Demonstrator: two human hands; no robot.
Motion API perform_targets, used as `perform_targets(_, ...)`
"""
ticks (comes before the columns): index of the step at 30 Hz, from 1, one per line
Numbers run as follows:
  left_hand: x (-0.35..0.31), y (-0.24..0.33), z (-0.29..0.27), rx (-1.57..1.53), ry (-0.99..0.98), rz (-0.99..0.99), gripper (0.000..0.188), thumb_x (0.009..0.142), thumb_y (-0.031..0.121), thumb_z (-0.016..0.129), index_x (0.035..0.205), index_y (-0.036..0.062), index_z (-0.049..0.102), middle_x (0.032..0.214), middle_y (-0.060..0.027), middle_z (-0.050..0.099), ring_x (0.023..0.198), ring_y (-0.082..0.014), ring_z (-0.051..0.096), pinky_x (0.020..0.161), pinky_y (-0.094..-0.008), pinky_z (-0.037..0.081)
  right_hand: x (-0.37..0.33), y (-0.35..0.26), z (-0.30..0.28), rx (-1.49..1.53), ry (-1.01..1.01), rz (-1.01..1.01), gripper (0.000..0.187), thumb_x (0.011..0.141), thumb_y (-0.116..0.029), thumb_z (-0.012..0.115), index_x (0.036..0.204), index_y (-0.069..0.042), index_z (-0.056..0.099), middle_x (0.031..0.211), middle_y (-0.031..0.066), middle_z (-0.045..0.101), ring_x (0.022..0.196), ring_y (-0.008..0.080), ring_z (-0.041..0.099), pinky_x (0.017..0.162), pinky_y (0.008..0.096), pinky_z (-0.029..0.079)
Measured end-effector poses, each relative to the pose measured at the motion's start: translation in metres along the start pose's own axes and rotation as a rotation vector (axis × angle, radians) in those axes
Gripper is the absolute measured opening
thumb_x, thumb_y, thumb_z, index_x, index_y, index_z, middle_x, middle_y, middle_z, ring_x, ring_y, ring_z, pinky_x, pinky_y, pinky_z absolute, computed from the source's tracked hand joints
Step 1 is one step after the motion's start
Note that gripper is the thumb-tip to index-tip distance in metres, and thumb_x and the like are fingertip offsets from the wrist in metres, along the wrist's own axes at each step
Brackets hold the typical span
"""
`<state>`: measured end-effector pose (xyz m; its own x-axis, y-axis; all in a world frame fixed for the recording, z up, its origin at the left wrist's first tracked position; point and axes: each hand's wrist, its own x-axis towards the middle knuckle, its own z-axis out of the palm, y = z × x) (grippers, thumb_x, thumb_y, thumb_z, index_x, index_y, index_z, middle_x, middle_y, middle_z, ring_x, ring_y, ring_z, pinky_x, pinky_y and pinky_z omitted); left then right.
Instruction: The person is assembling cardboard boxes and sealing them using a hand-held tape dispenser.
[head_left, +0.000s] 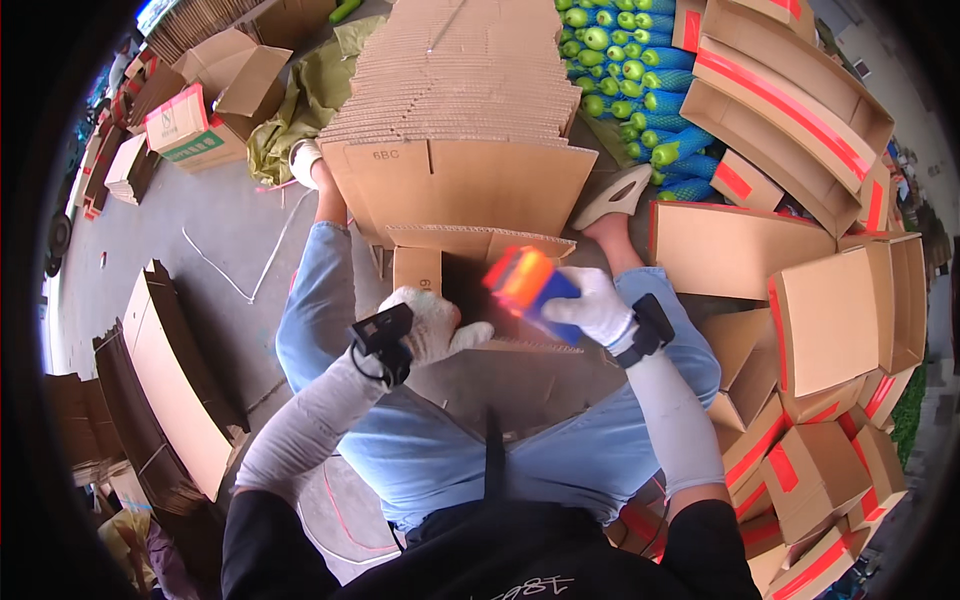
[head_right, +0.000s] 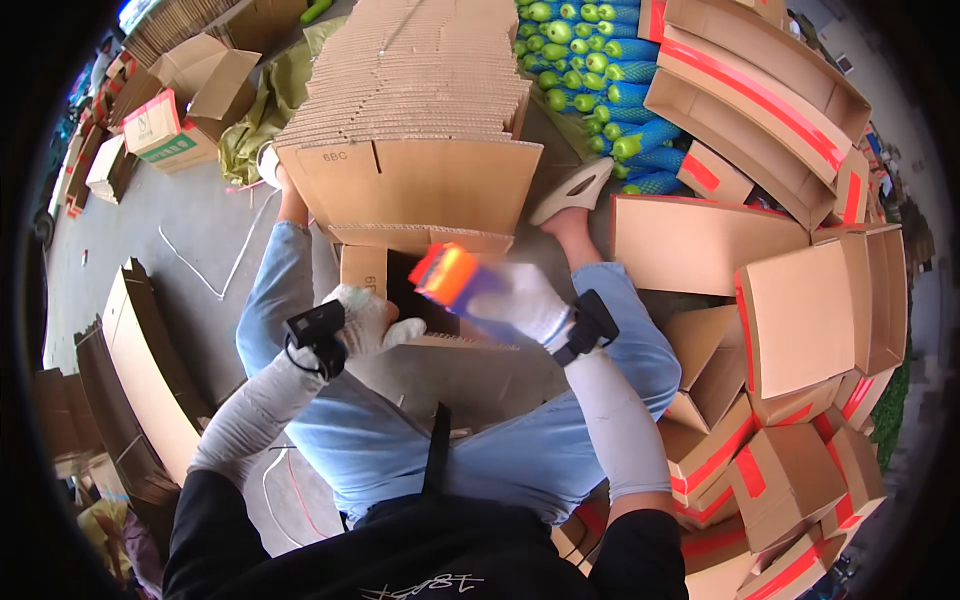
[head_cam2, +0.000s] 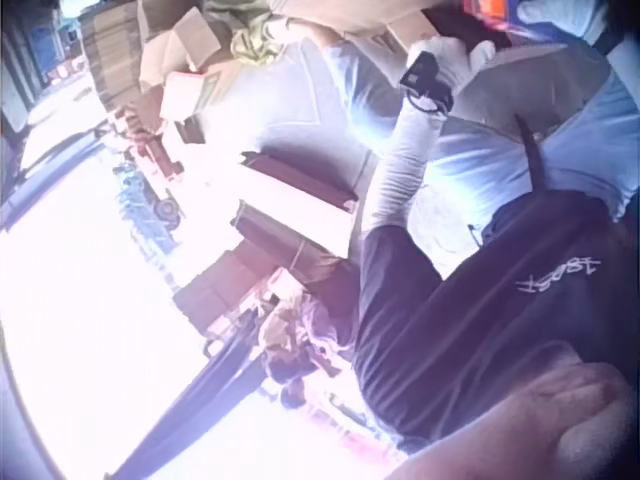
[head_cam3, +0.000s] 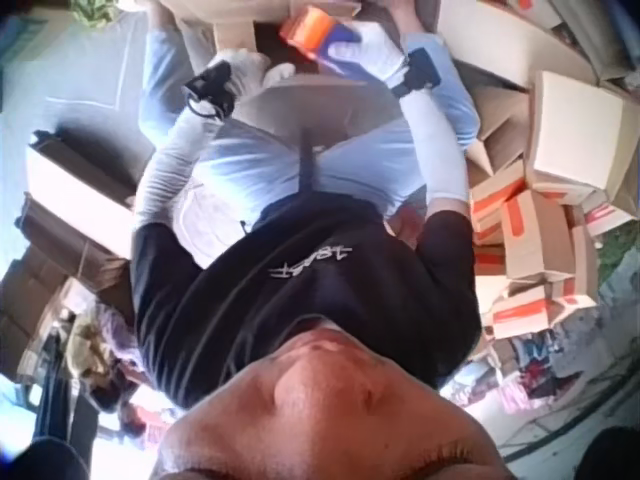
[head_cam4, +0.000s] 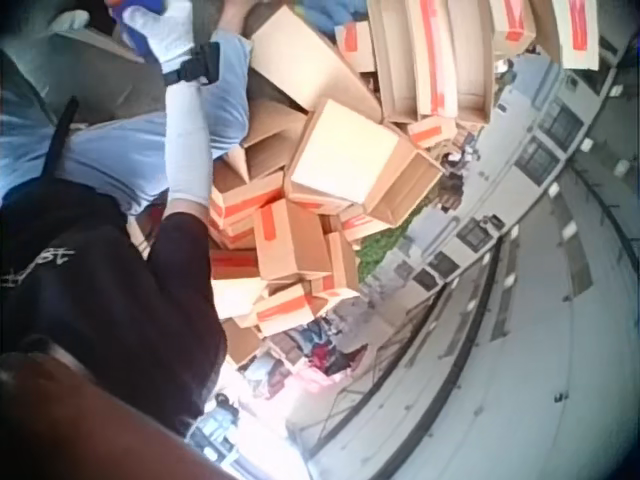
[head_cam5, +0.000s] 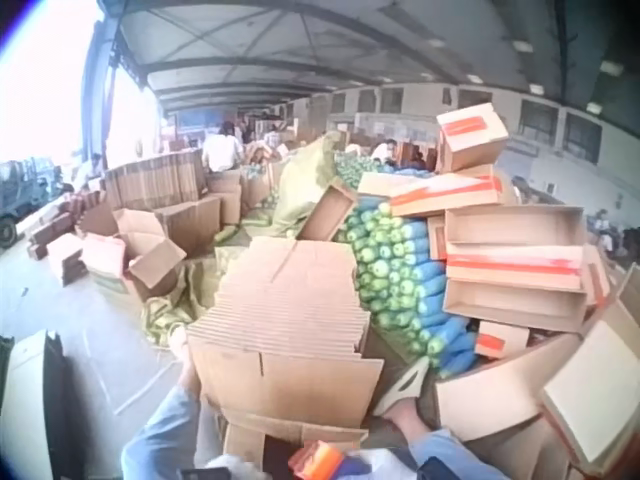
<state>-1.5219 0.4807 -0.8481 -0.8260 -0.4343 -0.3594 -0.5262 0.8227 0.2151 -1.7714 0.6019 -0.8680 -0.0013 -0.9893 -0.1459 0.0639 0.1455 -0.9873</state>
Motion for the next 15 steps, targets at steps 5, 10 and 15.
perform_targets(5, 0.019, -0.017, 0.034, -0.17, 0.064, -0.042, 0.067, 0.095, 0.064, 0.041, 0.068, 0.0089, 0.069, 0.062, -0.0132, 0.064, 0.066, -0.0309, 0.068, 0.059, -0.0436, 0.053, 0.013, 0.008, -0.021, 0.129, 0.16, -0.064, 0.05, 0.083, -0.034, 0.079, 0.114, 0.003, 0.065, 0.101, 0.0056, 0.07, 0.085, 0.0107, 0.063, 0.074, 0.0277, 0.053)
perform_targets(10, 0.024, -0.019, 0.041, -0.183, 0.666, -0.035, 0.032, 0.086, 0.038, 0.068, 0.101, 0.0111, 0.061, 0.098, -0.015, 0.065, 0.085, -0.0334, 0.066, 0.072, -0.0446, 0.054, -0.036, 0.003, -0.019, 0.717, 0.259, -0.015, 0.072, 0.072, -0.049, 0.085, 0.117, 0.002, 0.063, 0.1, 0.0069, 0.07, 0.089, 0.0173, 0.068, 0.078, 0.0316, 0.054)
perform_targets(15, 0.031, -0.024, 0.038, 0.174, 0.99, 0.289, 0.065, 0.072, 0.025, 0.074, 0.133, 0.0134, 0.056, 0.135, -0.0148, 0.055, 0.12, -0.0356, 0.055, 0.101, -0.0493, 0.044, -0.036, 0.031, -0.008, 0.15, 0.072, 0.023, 0.063, 0.067, -0.046, 0.09, 0.103, 0.001, 0.068, 0.094, 0.0019, 0.068, 0.088, 0.0092, 0.061, 0.077, 0.0264, 0.049)
